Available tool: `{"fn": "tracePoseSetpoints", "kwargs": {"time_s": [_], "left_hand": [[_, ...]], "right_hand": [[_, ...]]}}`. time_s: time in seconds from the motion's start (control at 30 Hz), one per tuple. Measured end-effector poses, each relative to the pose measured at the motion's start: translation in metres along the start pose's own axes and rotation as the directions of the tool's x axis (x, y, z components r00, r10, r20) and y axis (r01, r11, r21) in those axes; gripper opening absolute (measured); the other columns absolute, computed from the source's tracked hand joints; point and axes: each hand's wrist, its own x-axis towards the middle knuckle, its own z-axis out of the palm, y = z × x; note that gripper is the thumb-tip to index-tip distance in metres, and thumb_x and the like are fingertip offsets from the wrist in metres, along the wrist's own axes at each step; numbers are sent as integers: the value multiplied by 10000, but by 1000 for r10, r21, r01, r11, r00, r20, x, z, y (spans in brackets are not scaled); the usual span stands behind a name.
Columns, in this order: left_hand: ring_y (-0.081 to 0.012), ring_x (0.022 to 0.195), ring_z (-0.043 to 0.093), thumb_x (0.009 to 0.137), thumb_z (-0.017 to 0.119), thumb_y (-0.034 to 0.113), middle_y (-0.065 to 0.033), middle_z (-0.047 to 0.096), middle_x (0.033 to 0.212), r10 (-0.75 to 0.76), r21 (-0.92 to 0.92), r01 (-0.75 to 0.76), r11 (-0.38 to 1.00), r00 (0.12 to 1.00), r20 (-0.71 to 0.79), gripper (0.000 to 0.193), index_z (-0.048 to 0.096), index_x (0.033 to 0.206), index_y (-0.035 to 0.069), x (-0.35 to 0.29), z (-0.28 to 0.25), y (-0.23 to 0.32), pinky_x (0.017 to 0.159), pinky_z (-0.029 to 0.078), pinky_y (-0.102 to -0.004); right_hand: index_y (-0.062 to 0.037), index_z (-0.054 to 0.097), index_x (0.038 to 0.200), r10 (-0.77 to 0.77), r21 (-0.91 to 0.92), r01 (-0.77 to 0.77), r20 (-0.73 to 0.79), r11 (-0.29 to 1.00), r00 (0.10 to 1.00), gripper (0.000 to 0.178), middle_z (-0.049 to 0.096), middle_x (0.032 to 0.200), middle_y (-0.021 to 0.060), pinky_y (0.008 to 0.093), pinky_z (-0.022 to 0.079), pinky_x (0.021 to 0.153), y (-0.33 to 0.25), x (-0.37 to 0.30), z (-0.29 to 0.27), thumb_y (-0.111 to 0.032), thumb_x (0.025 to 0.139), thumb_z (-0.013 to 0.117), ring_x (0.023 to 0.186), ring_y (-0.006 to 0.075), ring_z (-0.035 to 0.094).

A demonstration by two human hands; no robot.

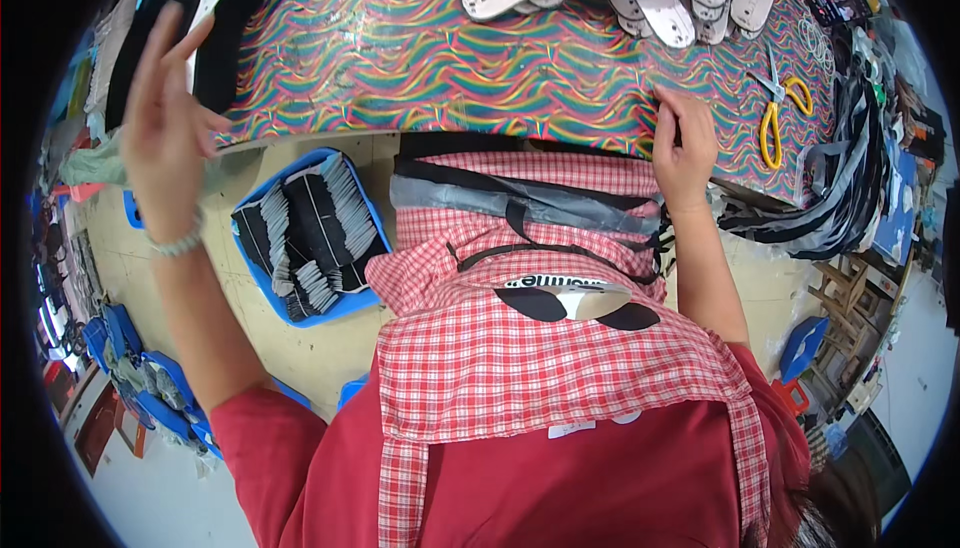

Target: The person assembles light blue slipper soles by wrapping black elastic straps around them. They pick up a sole, wrap the strap, and use yellow-handled scissors to trim the excess material. The finished slipper is placed on a pile on the table.

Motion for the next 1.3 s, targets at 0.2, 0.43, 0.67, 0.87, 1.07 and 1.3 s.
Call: {"fn": "tracePoseSetpoints", "kwargs": {"time_s": [0.2, 0.43, 0.67, 0.87, 1.07, 1.3], "left_hand": [[-336, 1386, 285, 847, 376, -131, -194, 230, 1520, -22, 72, 16, 997, 996, 91, 525, 476, 1325, 60, -136, 86, -13, 1110, 271, -408], [-166, 1074, 589, 945, 493, 62, -98, 634, 1143, -444, -490, 594, 639, 804, 395, 269, 587, 1182, -24, -203, 149, -12, 941, 451, -292], [-284, 1160, 541, 997, 342, 428, -160, 564, 1234, -218, -836, 282, -470, 881, 420, 532, 453, 1269, -16, -173, 179, -1, 973, 456, -418], [-293, 1201, 506, 999, 379, 149, -186, 546, 1248, -477, -903, -279, -327, 873, -97, 322, 490, 1228, -47, -189, 73, -155, 1046, 418, -416], [-344, 1351, 320, 1016, 338, 202, -193, 312, 1461, -433, -975, -79, 206, 887, -164, 460, 258, 1421, -1, -162, 81, -26, 1120, 281, -471], [-281, 1401, 220, 962, 224, 592, -162, 157, 1540, -339, -998, 31, 56, 941, 10, 786, 100, 1474, 8, -173, 126, 35, 1143, 195, -390]], "right_hand": [[-46, 661, 980, -10, 329, -22, 94, 944, 996, 169, 664, 877, 82, 318, 485, 676, -56, -11, -15, -32, 811, 670, 780, 219, 621], [-49, 641, 1001, -297, 109, 301, 651, 947, 699, 274, 611, 771, 84, 350, 494, 675, -102, -48, 76, -280, 853, 657, 744, 241, 612], [-62, 587, 857, -187, 220, -853, 971, 474, 147, 258, 473, 548, -38, 238, 347, 460, -165, 14, -24, -295, 955, 537, 498, 60, 445], [-48, 591, 872, 5, 111, -695, 987, 710, 164, 226, 473, 574, -31, 233, 364, 493, -107, -15, -55, -247, 962, 537, 535, 50, 440], [-37, 650, 952, -366, 642, -65, 514, 764, 775, 156, 623, 847, 93, 299, 485, 651, -184, 7, 3, -122, 824, 681, 741, 221, 616], [-39, 637, 884, -333, 678, 60, 280, 733, 901, 136, 602, 777, 94, 335, 498, 616, -248, 28, 76, -128, 800, 696, 712, 231, 626]]}}
